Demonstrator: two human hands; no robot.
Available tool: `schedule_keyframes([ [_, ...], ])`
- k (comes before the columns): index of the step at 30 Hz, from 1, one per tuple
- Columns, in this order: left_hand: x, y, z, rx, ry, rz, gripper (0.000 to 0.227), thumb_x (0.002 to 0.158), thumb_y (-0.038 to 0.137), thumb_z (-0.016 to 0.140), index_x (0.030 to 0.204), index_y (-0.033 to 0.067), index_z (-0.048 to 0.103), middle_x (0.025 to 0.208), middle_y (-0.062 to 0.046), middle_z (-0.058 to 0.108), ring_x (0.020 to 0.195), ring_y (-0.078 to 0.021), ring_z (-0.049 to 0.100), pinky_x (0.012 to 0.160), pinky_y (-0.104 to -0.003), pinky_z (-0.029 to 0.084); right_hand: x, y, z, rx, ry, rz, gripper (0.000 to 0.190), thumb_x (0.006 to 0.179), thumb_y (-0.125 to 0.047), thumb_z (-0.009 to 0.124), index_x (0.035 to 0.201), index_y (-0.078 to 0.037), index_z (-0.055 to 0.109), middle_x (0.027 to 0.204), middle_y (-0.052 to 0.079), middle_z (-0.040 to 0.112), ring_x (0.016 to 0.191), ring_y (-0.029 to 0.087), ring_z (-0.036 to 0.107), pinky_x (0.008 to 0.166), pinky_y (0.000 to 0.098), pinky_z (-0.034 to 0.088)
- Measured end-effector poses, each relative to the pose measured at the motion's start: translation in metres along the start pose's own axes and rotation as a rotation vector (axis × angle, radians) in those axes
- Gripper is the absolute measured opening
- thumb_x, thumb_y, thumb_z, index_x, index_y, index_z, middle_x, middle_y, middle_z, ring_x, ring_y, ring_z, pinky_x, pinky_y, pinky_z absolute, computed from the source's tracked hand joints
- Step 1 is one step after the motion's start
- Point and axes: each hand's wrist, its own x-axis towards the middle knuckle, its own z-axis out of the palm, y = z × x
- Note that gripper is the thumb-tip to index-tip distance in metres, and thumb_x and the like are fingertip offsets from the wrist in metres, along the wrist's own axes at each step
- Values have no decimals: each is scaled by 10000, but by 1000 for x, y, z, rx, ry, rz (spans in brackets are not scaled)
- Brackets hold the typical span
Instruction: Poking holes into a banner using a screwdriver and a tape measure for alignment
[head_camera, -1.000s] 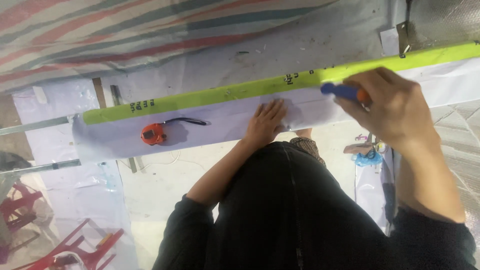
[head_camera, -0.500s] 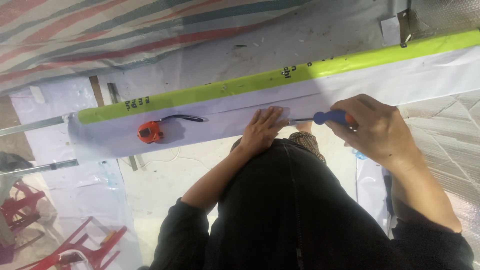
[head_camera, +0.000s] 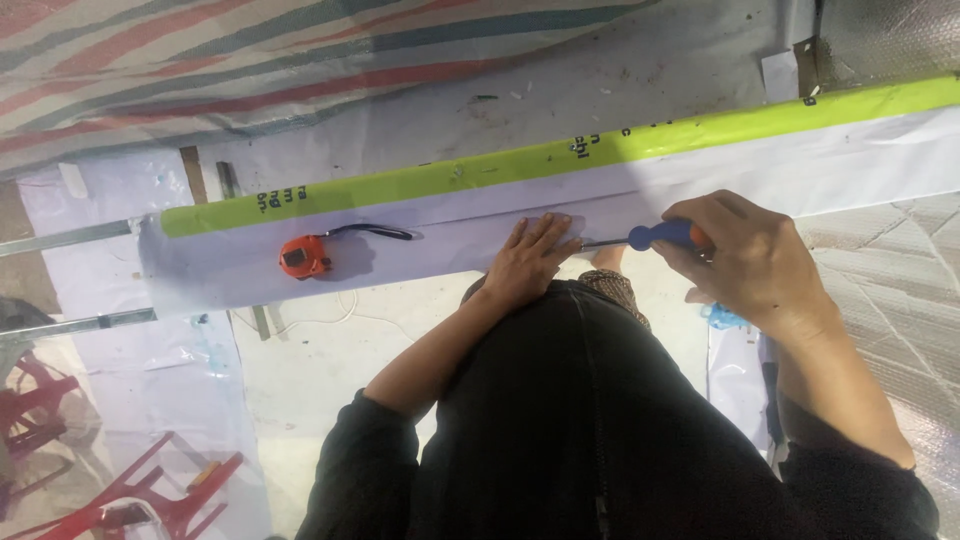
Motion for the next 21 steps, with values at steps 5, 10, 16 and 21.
schedule_keyframes([
  [5,-1,0,1,9,46,6,543,983,154,548,1519,232,507,1680,-75,317,1558,-344,293,1256,-621,222,0,-4,0,49,-25,57,258,938,-214,816,1141,-95,712,841,88,594,636,204,620,621,338,545],
  [10,-1,0,6,8,81,6,532,975,178,595,1502,223,537,1671,-79,338,1549,-344,319,1241,-629,257,-1,-1,2,22,-40,49,250,966,-272,782,1148,-119,704,829,56,586,679,197,597,663,344,529],
  [16,-1,2,-4,-15,43,6,568,989,129,547,1546,219,480,1689,-77,300,1563,-350,284,1251,-631,230,0,-8,-4,24,-19,25,238,972,-240,798,1130,-90,703,832,55,592,673,184,590,634,333,520],
  [21,-1,2,0,28,85,6,575,958,150,590,1521,231,511,1671,-90,340,1551,-339,315,1243,-624,252,9,-26,-20,142,-121,-153,211,950,-189,737,1108,-57,689,986,37,663,595,105,644,573,270,620],
])
